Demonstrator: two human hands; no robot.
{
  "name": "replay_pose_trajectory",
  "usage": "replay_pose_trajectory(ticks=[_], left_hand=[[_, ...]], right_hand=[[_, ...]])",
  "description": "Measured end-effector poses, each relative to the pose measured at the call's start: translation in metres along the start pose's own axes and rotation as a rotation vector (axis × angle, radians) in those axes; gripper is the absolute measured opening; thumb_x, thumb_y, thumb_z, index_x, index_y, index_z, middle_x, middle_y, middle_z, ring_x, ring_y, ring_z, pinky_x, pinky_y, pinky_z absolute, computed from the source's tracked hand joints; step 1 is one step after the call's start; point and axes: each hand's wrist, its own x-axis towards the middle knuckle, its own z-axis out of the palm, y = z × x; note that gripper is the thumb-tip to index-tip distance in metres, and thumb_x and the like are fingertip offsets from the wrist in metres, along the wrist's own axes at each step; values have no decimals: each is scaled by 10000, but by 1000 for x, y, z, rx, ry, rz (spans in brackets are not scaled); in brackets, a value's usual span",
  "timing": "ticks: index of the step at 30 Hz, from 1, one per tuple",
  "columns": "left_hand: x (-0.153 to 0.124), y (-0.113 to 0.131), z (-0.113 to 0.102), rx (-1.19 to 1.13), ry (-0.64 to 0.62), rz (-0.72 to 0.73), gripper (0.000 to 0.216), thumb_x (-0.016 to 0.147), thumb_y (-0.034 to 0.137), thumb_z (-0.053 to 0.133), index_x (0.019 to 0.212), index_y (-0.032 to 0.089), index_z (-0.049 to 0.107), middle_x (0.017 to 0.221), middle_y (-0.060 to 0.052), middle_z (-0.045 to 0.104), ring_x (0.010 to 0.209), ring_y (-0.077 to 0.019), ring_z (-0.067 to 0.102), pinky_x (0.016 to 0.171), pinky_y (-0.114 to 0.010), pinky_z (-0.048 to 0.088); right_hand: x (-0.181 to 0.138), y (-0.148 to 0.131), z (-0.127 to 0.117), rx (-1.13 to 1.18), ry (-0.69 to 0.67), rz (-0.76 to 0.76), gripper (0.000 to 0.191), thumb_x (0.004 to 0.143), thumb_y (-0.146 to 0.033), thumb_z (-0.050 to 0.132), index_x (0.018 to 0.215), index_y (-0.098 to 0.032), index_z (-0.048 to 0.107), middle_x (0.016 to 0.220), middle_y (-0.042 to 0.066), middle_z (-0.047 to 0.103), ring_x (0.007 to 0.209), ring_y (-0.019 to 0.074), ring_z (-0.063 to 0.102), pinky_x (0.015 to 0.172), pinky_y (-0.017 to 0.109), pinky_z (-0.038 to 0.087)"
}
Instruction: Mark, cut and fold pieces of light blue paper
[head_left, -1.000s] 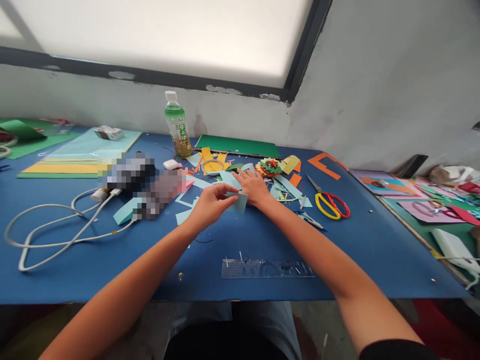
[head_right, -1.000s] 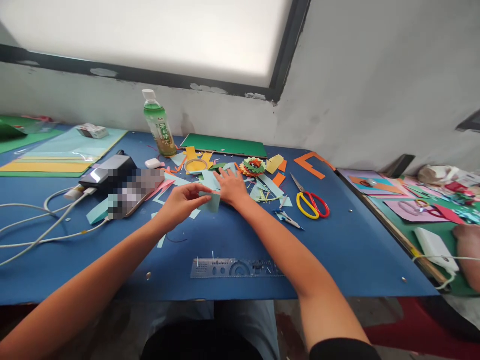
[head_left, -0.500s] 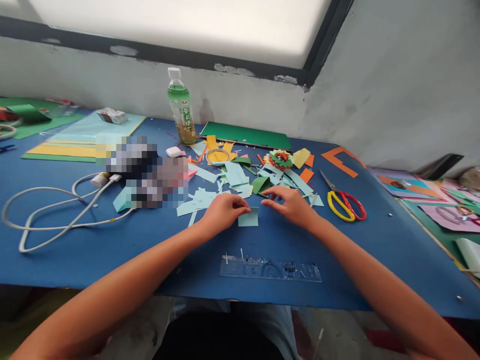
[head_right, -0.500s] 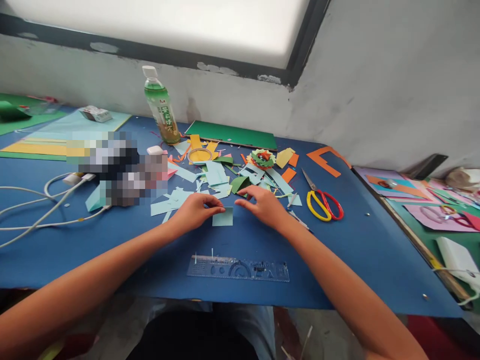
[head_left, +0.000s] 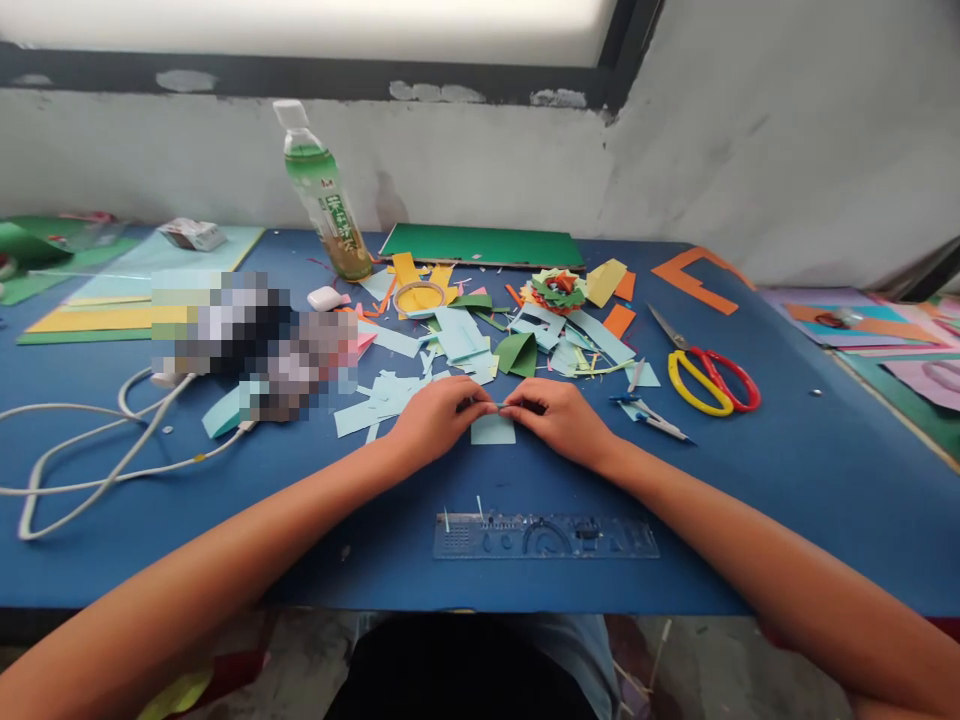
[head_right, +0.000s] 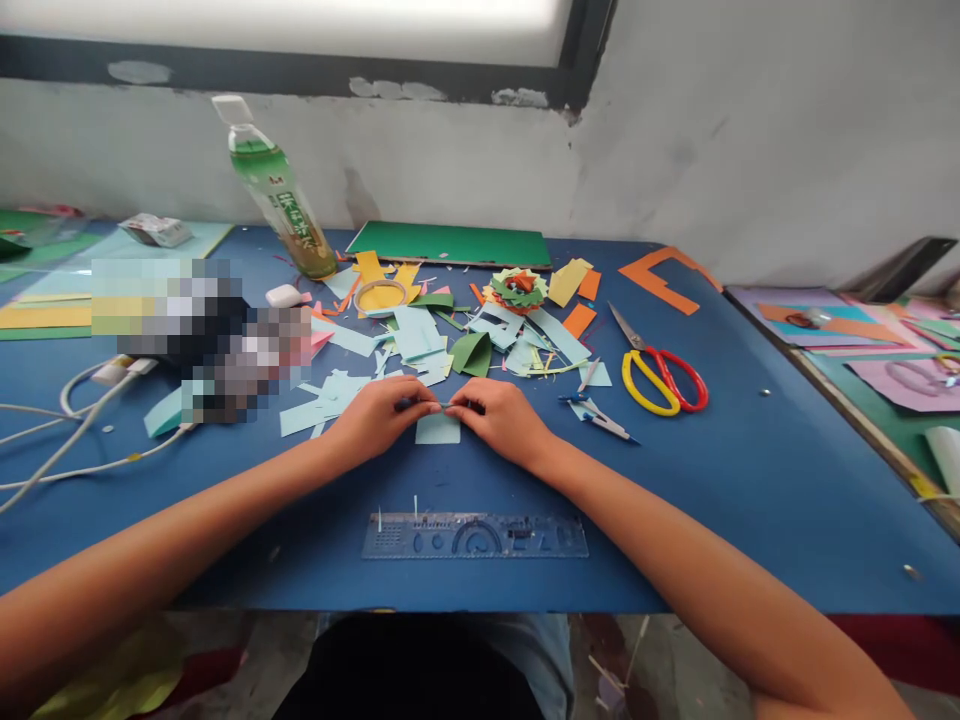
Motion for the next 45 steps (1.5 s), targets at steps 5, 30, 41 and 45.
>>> replay_pose_trajectory(ticks=[5, 30, 41, 45], left_hand=[[0, -8, -7, -169, -84, -56, 318, 718, 299, 669, 1000, 172, 593, 678, 21, 625, 608, -124, 573, 572, -229, 450], [-8, -6, 1, -127, 140, 177, 69, 771, 204, 633, 823, 162, 646, 829, -26, 641, 718, -107, 555, 568, -199, 424], [-9, 3, -3, -640, 65, -218, 178, 736, 302, 654, 810, 142, 629, 701, 4, 627, 585, -79, 575, 489, -160, 433], [-12, 5, -2, -599, 53, -194, 173, 752, 302, 638, 798, 136, 641, 684, 0, 621, 576, -85, 568, 496, -170, 442]], right_hand=[[0, 1, 0, 42, 64, 36, 87, 808, -189, 590, 756, -158, 652, 730, 27, 649, 644, 135, 554, 608, 252, 422], [-6, -1, -2, 306, 78, 204, 120, 800, -281, 589, 850, -182, 635, 734, 14, 660, 642, 134, 595, 587, 266, 483], [-16, -4, -4, -17, 102, -241, 148, 849, -152, 514, 950, -210, 606, 1069, 85, 590, 936, 178, 581, 706, 299, 515], [-15, -9, -5, 64, 125, -202, 59, 825, -209, 587, 824, -188, 642, 1007, 86, 609, 837, 163, 600, 644, 277, 517]])
